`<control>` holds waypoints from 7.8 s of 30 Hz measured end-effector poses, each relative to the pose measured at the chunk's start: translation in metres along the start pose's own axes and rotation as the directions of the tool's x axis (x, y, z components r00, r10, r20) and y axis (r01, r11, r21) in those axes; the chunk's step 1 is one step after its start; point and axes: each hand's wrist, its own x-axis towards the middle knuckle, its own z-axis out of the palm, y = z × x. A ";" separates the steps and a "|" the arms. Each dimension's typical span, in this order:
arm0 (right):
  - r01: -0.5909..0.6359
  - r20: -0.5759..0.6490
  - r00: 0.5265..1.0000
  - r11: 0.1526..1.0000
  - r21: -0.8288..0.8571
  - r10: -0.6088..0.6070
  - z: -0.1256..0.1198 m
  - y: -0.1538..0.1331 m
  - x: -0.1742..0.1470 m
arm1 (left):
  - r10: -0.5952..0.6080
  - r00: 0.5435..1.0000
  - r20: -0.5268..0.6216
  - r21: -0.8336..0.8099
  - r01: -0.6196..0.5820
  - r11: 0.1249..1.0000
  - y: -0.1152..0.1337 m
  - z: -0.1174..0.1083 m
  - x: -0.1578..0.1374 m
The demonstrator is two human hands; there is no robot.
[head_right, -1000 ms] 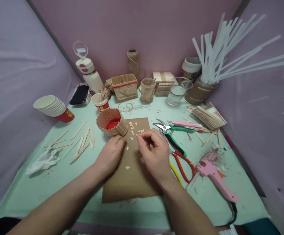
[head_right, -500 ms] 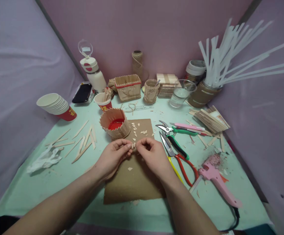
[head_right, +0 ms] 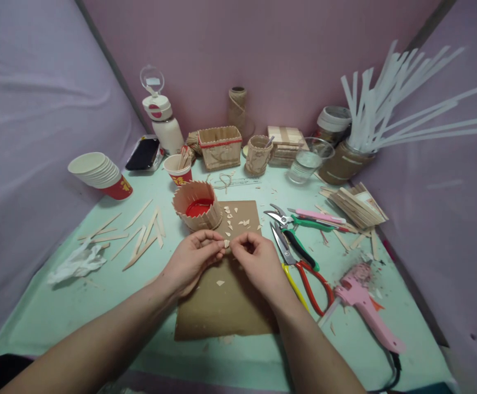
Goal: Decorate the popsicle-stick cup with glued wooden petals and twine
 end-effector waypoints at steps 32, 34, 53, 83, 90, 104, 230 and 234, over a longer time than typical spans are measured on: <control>0.187 -0.236 0.955 0.982 0.002 -0.181 -0.011 -0.005 0.002 | 0.580 0.698 0.421 0.778 -0.607 0.165 -0.015 -0.022 0.016; 0.213 -0.255 0.945 0.977 0.001 -0.205 -0.012 -0.008 0.000 | 0.567 0.692 0.447 0.810 -0.582 0.072 -0.008 -0.019 0.019; 0.296 -0.219 0.936 0.952 0.072 -0.275 -0.021 -0.019 -0.011 | 0.277 0.913 0.300 0.864 -0.137 -0.485 0.013 0.049 0.055; 0.103 0.010 0.994 0.991 0.083 -0.104 -0.006 -0.001 -0.003 | 0.032 0.993 0.116 -0.083 -0.022 0.996 0.010 -0.004 0.000; 0.064 0.036 0.997 0.995 0.076 -0.066 -0.005 0.001 -0.006 | 0.006 0.998 0.067 -0.134 0.003 0.991 0.006 -0.010 0.002; 0.074 0.044 0.996 0.997 -0.002 -0.074 -0.003 -0.001 -0.005 | -0.073 0.991 0.110 -0.158 0.090 0.983 0.004 -0.009 -0.002; 0.255 0.086 0.960 0.712 -0.655 -0.265 -0.012 0.007 0.004 | 0.353 0.832 0.428 0.808 -0.527 0.262 0.002 0.000 0.017; 0.254 0.062 0.951 0.654 -0.712 -0.302 -0.024 -0.005 -0.012 | 0.360 0.802 0.478 0.818 -0.555 0.150 0.001 -0.003 0.011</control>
